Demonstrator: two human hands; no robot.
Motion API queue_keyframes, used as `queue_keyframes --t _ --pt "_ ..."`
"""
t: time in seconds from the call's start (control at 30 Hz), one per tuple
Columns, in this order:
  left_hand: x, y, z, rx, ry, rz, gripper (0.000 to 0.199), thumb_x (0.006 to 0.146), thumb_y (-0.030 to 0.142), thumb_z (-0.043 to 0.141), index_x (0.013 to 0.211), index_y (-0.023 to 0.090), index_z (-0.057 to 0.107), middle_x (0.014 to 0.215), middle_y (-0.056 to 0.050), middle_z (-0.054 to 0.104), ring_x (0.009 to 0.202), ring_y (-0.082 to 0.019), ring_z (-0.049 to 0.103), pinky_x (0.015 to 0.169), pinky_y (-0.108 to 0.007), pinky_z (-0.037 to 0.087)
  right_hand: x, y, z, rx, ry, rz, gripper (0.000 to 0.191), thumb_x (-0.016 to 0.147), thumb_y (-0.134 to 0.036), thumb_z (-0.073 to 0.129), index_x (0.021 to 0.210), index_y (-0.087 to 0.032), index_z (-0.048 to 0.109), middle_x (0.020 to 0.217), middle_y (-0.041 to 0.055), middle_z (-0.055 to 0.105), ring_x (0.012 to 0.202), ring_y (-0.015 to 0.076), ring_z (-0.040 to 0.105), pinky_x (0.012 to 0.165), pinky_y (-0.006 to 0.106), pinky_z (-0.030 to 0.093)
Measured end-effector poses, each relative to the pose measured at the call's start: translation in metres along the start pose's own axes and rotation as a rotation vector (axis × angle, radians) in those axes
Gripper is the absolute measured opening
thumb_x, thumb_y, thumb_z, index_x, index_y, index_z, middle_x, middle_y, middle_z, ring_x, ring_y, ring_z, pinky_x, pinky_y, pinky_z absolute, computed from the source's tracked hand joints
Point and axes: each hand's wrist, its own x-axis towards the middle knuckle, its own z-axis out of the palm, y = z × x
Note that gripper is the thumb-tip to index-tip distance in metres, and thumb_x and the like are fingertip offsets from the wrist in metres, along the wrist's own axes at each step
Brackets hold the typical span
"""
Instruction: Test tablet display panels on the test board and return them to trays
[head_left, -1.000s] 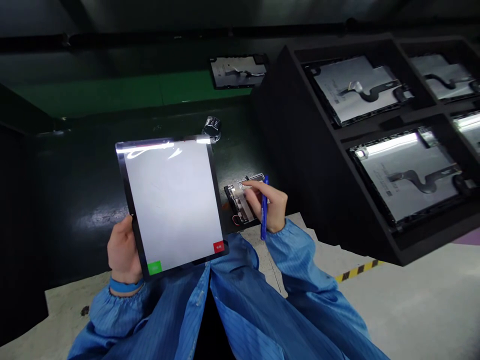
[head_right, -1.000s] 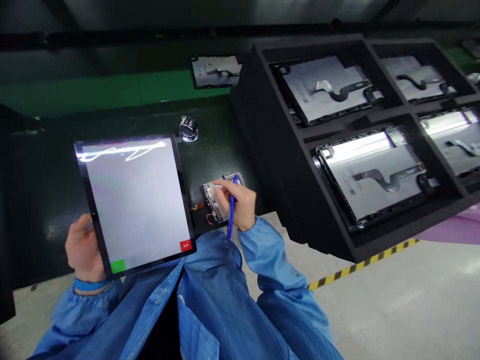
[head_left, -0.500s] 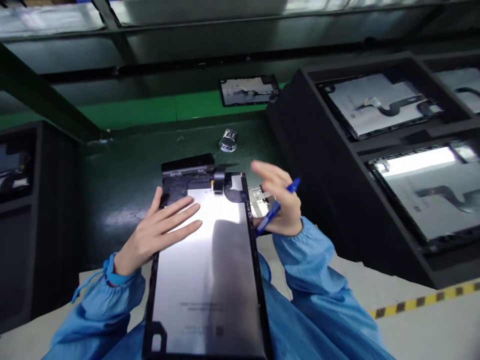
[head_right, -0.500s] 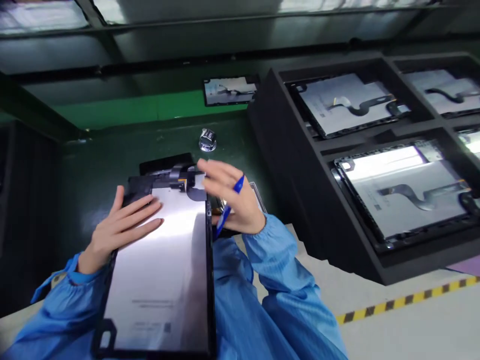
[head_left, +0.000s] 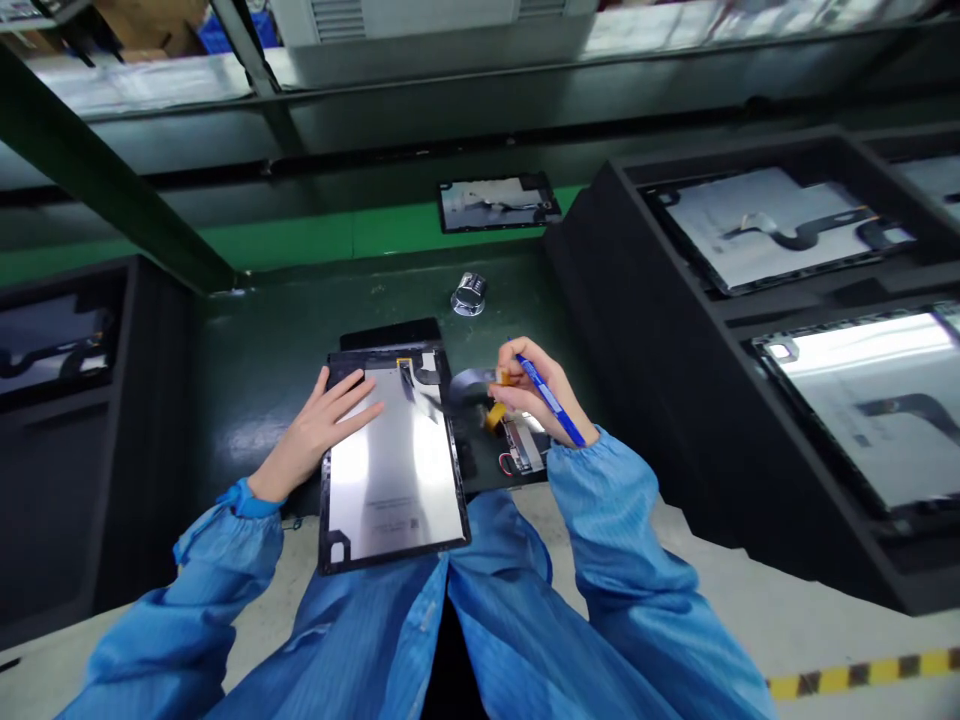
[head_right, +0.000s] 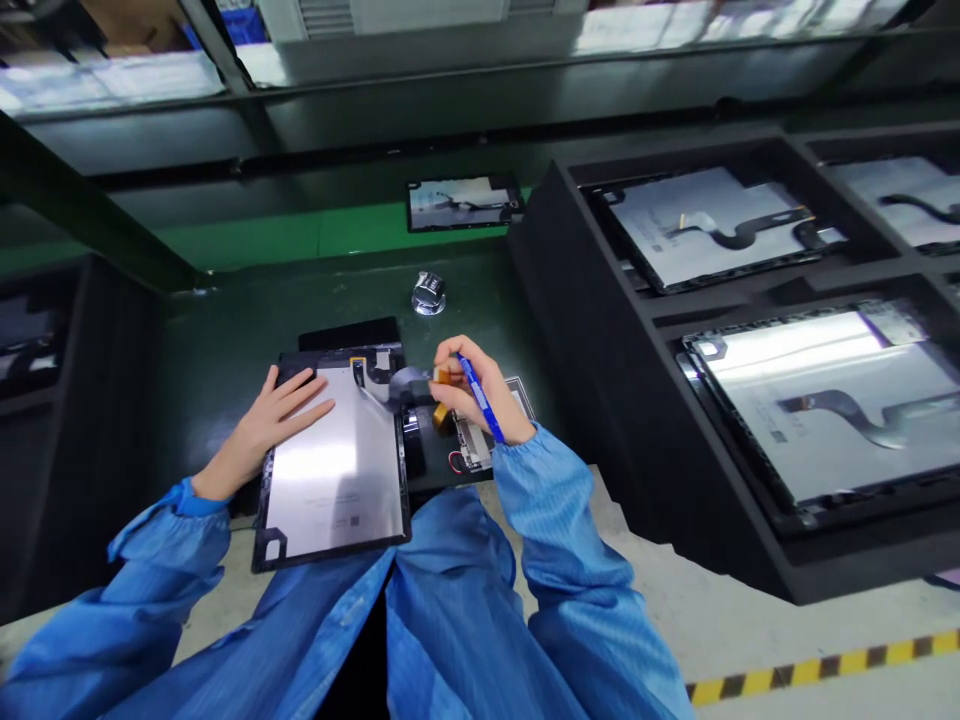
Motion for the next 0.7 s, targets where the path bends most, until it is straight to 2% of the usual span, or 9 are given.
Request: queue_keyframes --t 0.13,0.23,0.27,0.33,0.4,0.43,0.5,0.6,0.7 --pt "-0.002 -0.008 -0.006 0.048 -0.113 -0.077 0.06 0.099 0.0 0.03 0.149 0.027 0.049 0.163 -0.013 0.035 0.154 -0.027 0.023 0.121 -0.068 0.018 -0.007 -0.007 0.006 0.034 -0.032 -0.004 0.036 0.085 -0.041 0.074 0.085 -0.023 0.043 0.07 -0.0042 0.06 0.057 0.01 0.058 0.054 0.021 0.045" --pt "0.007 0.0 -0.015 0.048 -0.068 -0.197 0.066 0.091 -0.005 0.027 0.146 0.021 0.053 0.165 -0.015 0.031 0.155 -0.03 0.02 0.121 -0.067 0.02 -0.011 -0.012 0.016 -0.104 -0.02 -0.018 0.028 0.091 -0.034 0.068 0.085 -0.023 0.043 0.072 -0.003 0.063 0.062 0.0111 0.061 0.059 0.023 0.047" --pt "0.014 0.007 -0.017 0.023 -0.025 -0.225 0.063 0.09 -0.002 0.032 0.143 0.021 0.056 0.162 -0.014 0.037 0.154 -0.03 0.023 0.121 -0.067 0.02 -0.012 -0.013 0.02 -0.159 -0.033 -0.027 0.025 0.092 -0.032 0.066 0.086 -0.023 0.043 0.073 -0.0026 0.064 0.064 0.0115 0.062 0.062 0.024 0.048" --pt "0.03 0.029 -0.017 -0.103 0.066 -0.245 0.05 0.09 0.008 0.046 0.134 0.023 0.064 0.149 -0.011 0.056 0.148 -0.031 0.039 0.122 -0.065 0.02 -0.013 -0.014 0.028 -0.269 -0.082 -0.048 0.022 0.093 -0.028 0.062 0.085 -0.024 0.042 0.075 -0.0025 0.066 0.065 0.0117 0.062 0.065 0.024 0.048" --pt "0.049 0.053 -0.012 -0.321 0.118 -0.267 0.036 0.086 0.018 0.056 0.118 0.022 0.071 0.126 -0.008 0.073 0.129 -0.029 0.06 0.12 -0.059 0.029 -0.013 -0.014 0.035 -0.358 -0.147 -0.076 0.02 0.093 -0.026 0.061 0.085 -0.024 0.042 0.077 -0.0023 0.067 0.064 0.0118 0.062 0.065 0.024 0.047" --pt "0.057 0.063 -0.008 -0.438 0.114 -0.296 0.028 0.084 0.02 0.058 0.107 0.021 0.074 0.112 -0.008 0.077 0.115 -0.028 0.067 0.115 -0.055 0.039 -0.012 -0.013 0.038 -0.387 -0.174 -0.094 0.02 0.093 -0.026 0.06 0.085 -0.024 0.042 0.078 -0.0019 0.066 0.064 0.012 0.061 0.064 0.024 0.047" --pt "0.07 0.076 -0.001 -0.645 0.071 -0.383 0.014 0.08 0.021 0.059 0.086 0.02 0.072 0.089 -0.006 0.077 0.09 -0.024 0.07 0.095 -0.042 0.052 -0.012 -0.012 0.043 -0.411 -0.207 -0.124 0.02 0.094 -0.026 0.058 0.084 -0.024 0.041 0.079 -0.0013 0.065 0.066 0.0125 0.06 0.063 0.024 0.046" --pt "0.077 0.079 0.007 -0.862 0.011 -0.497 0.006 0.075 0.02 0.06 0.071 0.019 0.065 0.072 -0.002 0.069 0.071 -0.018 0.063 0.071 -0.03 0.05 -0.011 -0.011 0.047 -0.406 -0.215 -0.149 0.021 0.094 -0.025 0.057 0.083 -0.024 0.039 0.078 -0.0019 0.062 0.066 0.0121 0.058 0.063 0.024 0.045" --pt "0.076 0.074 0.012 -1.008 -0.02 -0.547 0.011 0.076 0.023 0.064 0.068 0.019 0.06 0.065 0.0 0.063 0.065 -0.014 0.056 0.063 -0.026 0.043 -0.012 -0.01 0.049 -0.401 -0.212 -0.162 0.022 0.094 -0.023 0.057 0.082 -0.024 0.039 0.074 -0.0035 0.058 0.062 0.0114 0.055 0.061 0.023 0.043"
